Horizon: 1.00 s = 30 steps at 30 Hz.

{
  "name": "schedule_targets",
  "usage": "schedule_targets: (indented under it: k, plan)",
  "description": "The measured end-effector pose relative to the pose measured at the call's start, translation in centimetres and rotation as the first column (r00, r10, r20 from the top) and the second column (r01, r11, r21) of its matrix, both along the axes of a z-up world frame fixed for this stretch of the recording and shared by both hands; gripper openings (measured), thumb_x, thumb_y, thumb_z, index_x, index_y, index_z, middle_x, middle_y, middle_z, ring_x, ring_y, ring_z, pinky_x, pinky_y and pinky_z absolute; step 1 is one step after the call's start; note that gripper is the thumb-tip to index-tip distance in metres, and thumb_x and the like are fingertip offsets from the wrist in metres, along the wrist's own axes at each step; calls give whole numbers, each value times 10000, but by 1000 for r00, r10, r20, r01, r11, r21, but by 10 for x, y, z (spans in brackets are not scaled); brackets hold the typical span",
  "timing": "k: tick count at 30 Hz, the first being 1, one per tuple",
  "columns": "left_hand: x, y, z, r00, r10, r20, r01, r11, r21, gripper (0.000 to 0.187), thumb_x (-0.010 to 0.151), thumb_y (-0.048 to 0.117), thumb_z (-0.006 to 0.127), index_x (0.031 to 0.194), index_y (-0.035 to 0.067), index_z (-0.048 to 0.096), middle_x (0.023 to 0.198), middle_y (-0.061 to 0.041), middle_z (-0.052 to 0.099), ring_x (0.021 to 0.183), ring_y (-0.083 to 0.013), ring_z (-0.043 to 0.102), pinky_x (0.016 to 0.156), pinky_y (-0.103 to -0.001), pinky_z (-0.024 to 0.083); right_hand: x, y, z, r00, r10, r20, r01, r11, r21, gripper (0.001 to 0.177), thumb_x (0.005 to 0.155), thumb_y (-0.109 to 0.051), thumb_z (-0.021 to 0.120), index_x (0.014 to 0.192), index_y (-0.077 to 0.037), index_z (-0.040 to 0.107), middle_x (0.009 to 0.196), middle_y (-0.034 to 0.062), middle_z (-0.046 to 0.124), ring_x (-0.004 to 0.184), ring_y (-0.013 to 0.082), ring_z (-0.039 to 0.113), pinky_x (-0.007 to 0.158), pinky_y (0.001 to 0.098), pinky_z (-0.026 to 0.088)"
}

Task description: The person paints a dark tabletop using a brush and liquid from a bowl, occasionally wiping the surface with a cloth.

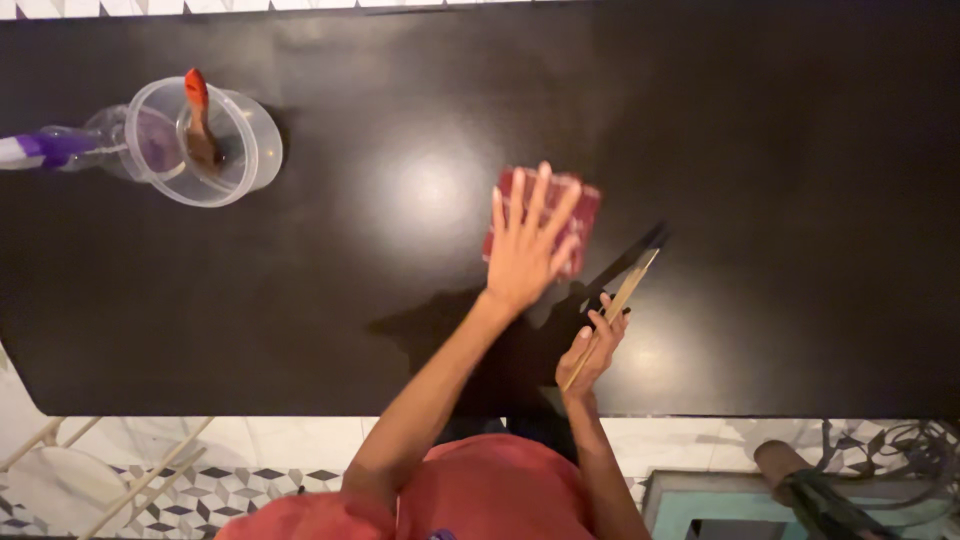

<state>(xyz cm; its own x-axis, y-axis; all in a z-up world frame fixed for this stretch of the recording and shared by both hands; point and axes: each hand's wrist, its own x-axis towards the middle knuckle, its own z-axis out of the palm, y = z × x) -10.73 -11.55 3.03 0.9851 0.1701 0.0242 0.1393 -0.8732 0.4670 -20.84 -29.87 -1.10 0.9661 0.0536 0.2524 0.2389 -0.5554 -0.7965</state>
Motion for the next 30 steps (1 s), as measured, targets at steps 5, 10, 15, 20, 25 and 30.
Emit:
schedule_targets:
  k: [5, 10, 15, 20, 25, 30]
  plan:
    - [29, 9, -13, 995, -24, 96, 23, 1000, 19, 725, 1022, 445, 592, 1647, 246, 283, 1718, -188, 151, 1587, -478, 147, 1283, -675, 136, 0, -2, 3, 1000, 1, -9, -1, 1000, -28, 211, 1079, -105, 471, 1257, -5, 526, 1430, 248, 561, 1387, 423, 498, 1277, 626, 245]
    - [143, 39, -44, 963, 127, 237, -161, 978, 130, 700, 1062, 452, 580, 1650, 252, 259, 1715, -169, 141, 1597, -460, 120, 1302, -680, 131, 0, -2, 6, 999, -3, -38, 3, 1000, -5, 217, 1077, -102, 464, 1259, 1, 522, 1421, 248, 568, 1387, 417, 513, 1282, 639, 215]
    - [154, 10, -48, 946, 149, 289, -194, 972, 132, 756, 1013, 465, 615, 1639, 276, 236, 1705, -171, 132, 1586, -469, 115, 1288, -688, 136, 2, -2, 6, 1000, 8, -17, -8, 1000, -19, 212, 1078, -107, 458, 1249, -3, 527, 1419, 260, 564, 1387, 429, 512, 1287, 636, 214]
    - [52, -44, -27, 989, 4, 151, -3, 1000, -8, 743, 1012, 427, 614, 1646, 293, 251, 1735, -139, 143, 1616, -427, 142, 1315, -662, 137, -1, -1, 3, 1000, -3, -13, 3, 999, 42, 230, 1100, -127, 443, 1275, 7, 506, 1429, 253, 568, 1403, 421, 511, 1299, 622, 203]
    - [-49, -23, -18, 999, -26, -30, 25, 1000, -9, 714, 995, 480, 587, 1624, 275, 319, 1705, -162, 180, 1577, -438, 145, 1250, -669, 155, -2, 0, -3, 1000, -10, -25, 12, 995, 102, 246, 1105, -156, 440, 1278, 8, 502, 1433, 252, 563, 1406, 413, 509, 1310, 607, 188]
    - [-58, 89, -26, 974, 223, -27, -217, 965, 150, 672, 1077, 496, 569, 1662, 273, 323, 1730, -174, 135, 1588, -472, 79, 1274, -665, 88, -1, 3, -3, 999, -10, -35, 14, 992, 127, 250, 1109, -168, 429, 1266, 12, 506, 1437, 257, 566, 1418, 417, 506, 1317, 599, 174]
